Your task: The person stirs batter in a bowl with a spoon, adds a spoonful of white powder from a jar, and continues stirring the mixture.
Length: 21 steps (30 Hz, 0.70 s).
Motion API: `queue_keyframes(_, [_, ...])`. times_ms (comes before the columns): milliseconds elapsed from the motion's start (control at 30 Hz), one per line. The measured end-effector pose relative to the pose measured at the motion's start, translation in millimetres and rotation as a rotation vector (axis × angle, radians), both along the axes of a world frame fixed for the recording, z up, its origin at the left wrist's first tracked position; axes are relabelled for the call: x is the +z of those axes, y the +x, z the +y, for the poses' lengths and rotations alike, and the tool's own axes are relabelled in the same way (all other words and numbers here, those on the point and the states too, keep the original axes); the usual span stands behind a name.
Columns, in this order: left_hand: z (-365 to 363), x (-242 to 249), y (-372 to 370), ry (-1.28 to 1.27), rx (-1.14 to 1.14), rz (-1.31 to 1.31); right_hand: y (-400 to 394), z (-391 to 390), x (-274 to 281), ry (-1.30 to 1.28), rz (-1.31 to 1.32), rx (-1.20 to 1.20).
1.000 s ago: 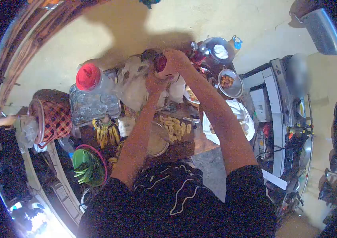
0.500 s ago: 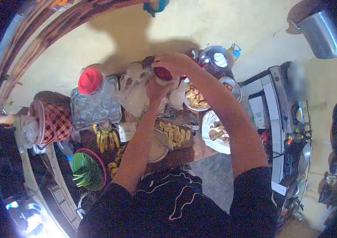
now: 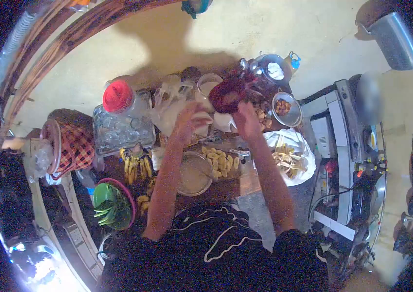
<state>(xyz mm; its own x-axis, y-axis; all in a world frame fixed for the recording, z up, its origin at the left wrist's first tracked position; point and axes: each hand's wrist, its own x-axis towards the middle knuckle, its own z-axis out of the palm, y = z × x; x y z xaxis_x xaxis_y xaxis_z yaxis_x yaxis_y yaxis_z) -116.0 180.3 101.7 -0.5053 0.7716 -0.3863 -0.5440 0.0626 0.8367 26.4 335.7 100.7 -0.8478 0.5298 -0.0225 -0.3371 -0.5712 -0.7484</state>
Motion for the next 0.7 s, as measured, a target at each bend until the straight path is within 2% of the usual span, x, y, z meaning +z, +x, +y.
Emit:
queue_keyframes(33, [-8.4,2.1,11.4,0.069,-0.005,-0.210,4.5,-21.5,1.1,0.071,0.016,0.000])
queue_keyframes(67, [-17.4,2.4,22.7,0.138,-0.007,-0.421,15.1,-36.3,7.9,0.217,-0.075,0.102])
queue_keyframes(167, [-38.1,-2.4,47.2,0.308,0.071,-0.526,12.8,-67.1,-11.5,0.523,-0.022,0.129])
queue_keyframes(200, [-44.5,-0.5,50.8,0.383,0.086,-0.562,13.2,-74.4,-11.6,0.544,-0.020,0.158])
queue_keyframes(267, [-63.2,3.9,51.8,0.272,0.112,-0.518,14.4,-85.3,-11.3,0.586,-0.018,0.220])
queue_keyframes(367, [-88.8,17.4,49.3,0.170,0.168,-0.458,14.7,-77.8,13.8,0.894,-0.179,0.335])
queue_keyframes(400, [-97.9,20.1,49.6,0.145,0.191,-0.441,13.9,-78.7,6.9,0.822,-0.207,0.244])
queue_keyframes(467, [-112.7,14.4,45.8,0.311,0.248,-0.499,6.7,-76.3,-15.9,0.684,-0.253,0.063])
queue_keyframes(500, [-119.2,9.7,44.2,0.395,0.274,-0.528,2.9,-74.5,-19.4,0.835,-0.412,-0.029])
queue_keyframes(567, [-132.1,-0.5,41.3,0.335,0.333,-0.475,-2.5,-70.2,-26.4,1.124,-0.739,-0.228])
queue_keyframes(600, [-136.8,-4.5,40.1,0.306,0.363,-0.446,-6.1,-67.8,-32.7,1.220,-0.655,-0.327])
queue_keyframes(700, [-150.8,-10.3,42.0,0.268,0.477,-0.445,-10.2,-55.3,-66.4,1.202,-0.712,-0.138])
